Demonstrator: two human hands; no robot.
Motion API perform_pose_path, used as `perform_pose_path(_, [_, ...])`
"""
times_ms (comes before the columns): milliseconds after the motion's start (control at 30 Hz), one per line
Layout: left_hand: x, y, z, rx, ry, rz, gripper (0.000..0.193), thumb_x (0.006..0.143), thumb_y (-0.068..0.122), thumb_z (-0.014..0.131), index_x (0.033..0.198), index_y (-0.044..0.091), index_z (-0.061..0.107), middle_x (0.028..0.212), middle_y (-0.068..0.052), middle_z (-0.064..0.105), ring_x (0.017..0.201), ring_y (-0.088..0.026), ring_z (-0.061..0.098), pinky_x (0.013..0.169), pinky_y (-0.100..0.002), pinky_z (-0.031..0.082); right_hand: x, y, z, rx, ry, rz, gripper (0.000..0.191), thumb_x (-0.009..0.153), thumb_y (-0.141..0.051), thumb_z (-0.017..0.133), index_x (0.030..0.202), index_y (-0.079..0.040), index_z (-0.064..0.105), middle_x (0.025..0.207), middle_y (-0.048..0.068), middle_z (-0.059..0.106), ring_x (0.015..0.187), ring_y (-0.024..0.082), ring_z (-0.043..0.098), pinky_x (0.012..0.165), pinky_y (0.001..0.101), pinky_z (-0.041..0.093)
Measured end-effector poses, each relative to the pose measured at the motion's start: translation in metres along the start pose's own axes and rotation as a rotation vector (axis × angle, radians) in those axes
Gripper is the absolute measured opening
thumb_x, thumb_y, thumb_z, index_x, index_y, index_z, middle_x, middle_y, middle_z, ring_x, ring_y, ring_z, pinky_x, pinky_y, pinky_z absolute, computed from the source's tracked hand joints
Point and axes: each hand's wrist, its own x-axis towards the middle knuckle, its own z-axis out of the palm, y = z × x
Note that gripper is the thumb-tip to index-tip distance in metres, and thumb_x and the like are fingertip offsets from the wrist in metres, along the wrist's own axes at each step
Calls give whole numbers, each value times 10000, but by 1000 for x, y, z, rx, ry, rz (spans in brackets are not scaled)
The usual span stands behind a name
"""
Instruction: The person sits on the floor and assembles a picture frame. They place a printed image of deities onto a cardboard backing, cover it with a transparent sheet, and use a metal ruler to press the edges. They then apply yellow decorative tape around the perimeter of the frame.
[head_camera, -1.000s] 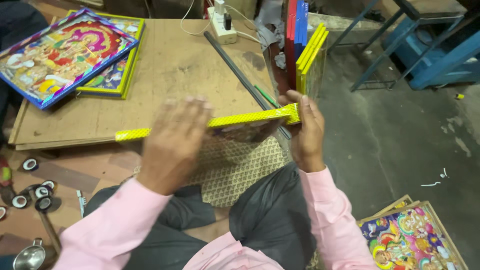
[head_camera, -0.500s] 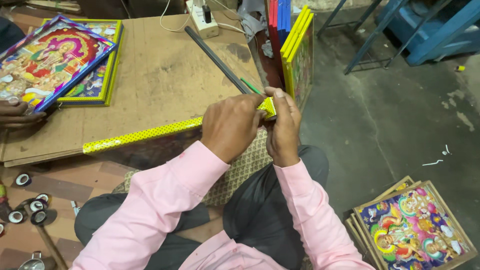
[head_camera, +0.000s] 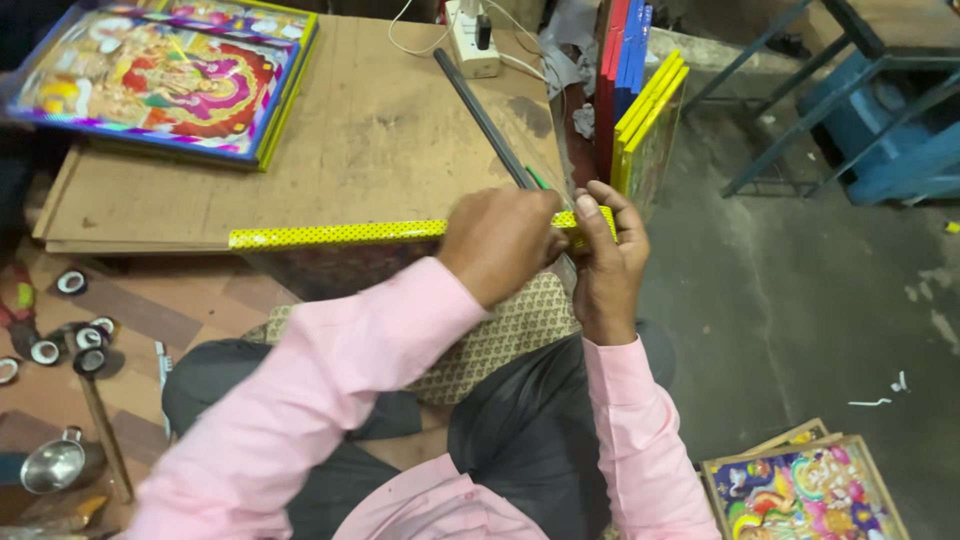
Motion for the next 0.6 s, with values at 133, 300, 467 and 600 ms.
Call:
perform_pose_path(133, [-43,-57,-53,9,70,66,184,803,204,780,956,102,777,824,-193,726,800,-404,701,699,-524,531,9,3,-6,-46,-8,-15,368,955,-178,751,1261,-7,639,1137,69,714,882,95,653,714,232,523])
perform_pose_path(300, [-116,-115,-117,114,157,-107,256,843,222,797,1067,98,790,977,-159,763,804,-345,721,695,-454,544,15,7,-10,-136,-57,-17,321,974,-175,727,1238,-1,671,1152,75,721,892,96,652,735,232,519])
perform_pose_path(467, [-138,-143,-133,-153,314,-186,242,913,206,791,1094,56,733,986,-119,746,807,-272,727,713,-379,540,12,-16,25,-316,-79,-158,276,1026,-159,728,1251,-4,688,1096,99,694,875,158,637,729,298,524])
perform_pose_path(600, [-133,-150,-126,-18,418,-121,220,914,174,815,1065,30,742,909,-143,705,820,-338,672,723,-434,498,-6,-37,68,-1088,-334,-975,285,1023,-93,749,1250,40,639,1234,219,689,1173,355,696,983,438,549])
